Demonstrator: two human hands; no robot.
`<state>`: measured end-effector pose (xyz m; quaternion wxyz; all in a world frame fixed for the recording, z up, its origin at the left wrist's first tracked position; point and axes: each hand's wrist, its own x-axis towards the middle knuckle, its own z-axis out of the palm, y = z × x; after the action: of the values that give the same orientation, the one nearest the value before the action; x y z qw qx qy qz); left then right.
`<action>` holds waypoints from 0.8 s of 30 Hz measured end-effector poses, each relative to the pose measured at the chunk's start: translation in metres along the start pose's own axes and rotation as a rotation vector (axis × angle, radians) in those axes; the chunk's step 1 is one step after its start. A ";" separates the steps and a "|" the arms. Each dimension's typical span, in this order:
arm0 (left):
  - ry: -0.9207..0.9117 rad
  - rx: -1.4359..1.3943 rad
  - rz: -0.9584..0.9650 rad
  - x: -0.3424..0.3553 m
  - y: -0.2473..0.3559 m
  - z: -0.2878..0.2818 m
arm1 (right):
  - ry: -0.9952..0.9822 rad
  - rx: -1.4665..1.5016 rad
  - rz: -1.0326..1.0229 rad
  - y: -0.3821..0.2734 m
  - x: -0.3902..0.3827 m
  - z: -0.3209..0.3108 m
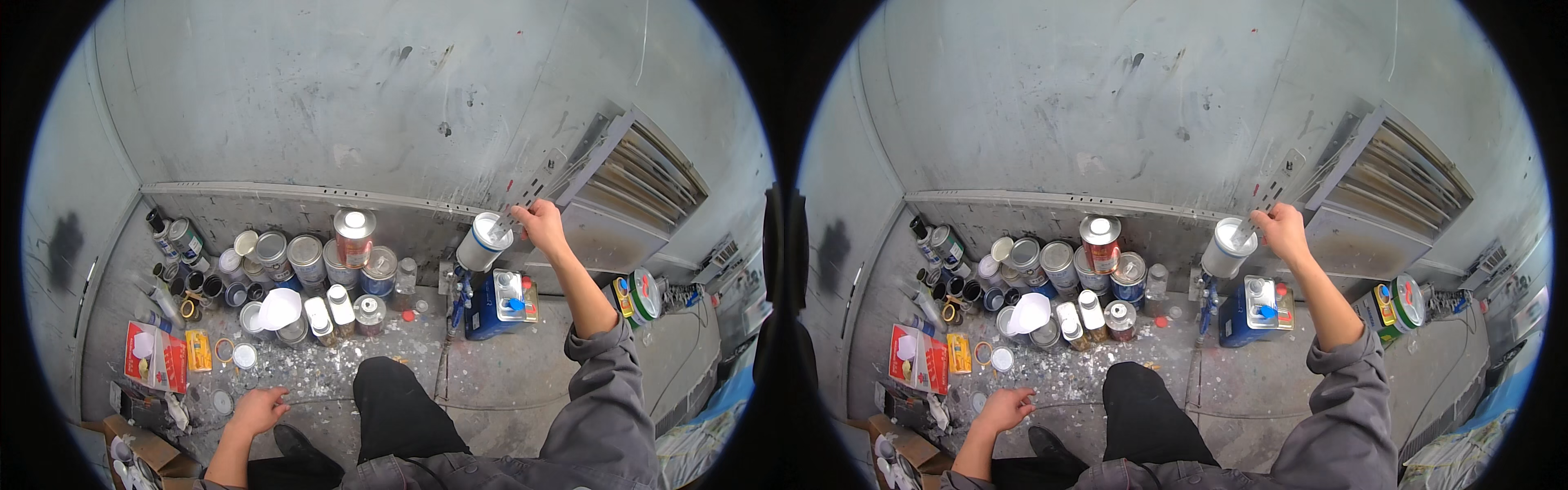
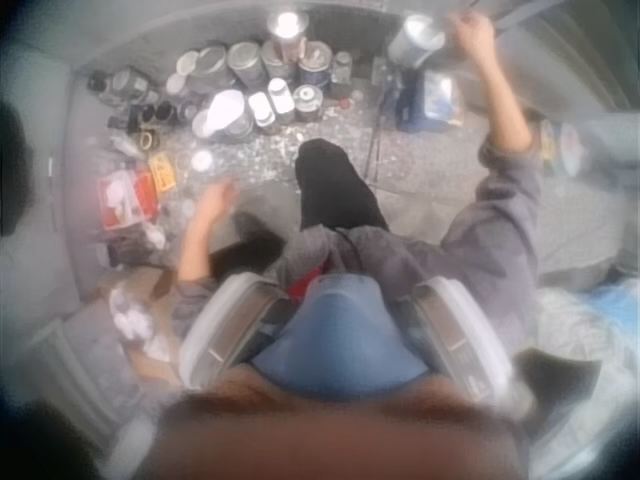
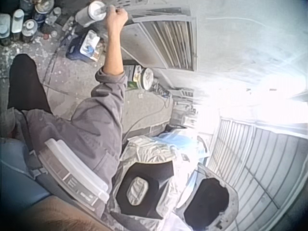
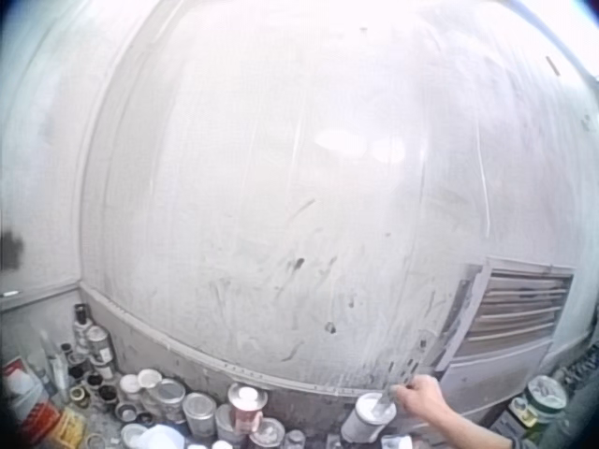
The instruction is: The person mixes white paint in a small can using a metal stirrer, then pours it into a spray gun container. They stir the paint in the container and spray it onto a car bumper that is masked with newspaper and tape.
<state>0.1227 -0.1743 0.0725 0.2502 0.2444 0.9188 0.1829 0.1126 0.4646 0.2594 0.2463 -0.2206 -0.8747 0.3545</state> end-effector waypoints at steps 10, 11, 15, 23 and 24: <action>-0.006 0.014 0.003 0.002 -0.002 0.001 | 0.082 -0.015 0.018 0.006 0.015 -0.007; -0.006 0.015 0.006 0.001 -0.002 0.001 | 0.075 -0.047 0.018 0.008 0.012 -0.007; -0.002 0.012 0.020 0.002 0.000 0.001 | 0.053 0.008 0.082 0.007 -0.002 0.000; -0.025 0.004 0.024 0.009 0.005 -0.002 | 0.086 0.274 0.054 -0.015 0.012 -0.039; -0.029 0.011 0.028 0.010 0.005 -0.002 | 0.099 0.279 0.027 -0.023 0.012 -0.050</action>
<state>0.1158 -0.1649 0.0731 0.2595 0.2612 0.9126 0.1775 0.1272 0.4821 0.3105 0.3126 -0.2130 -0.8007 0.4645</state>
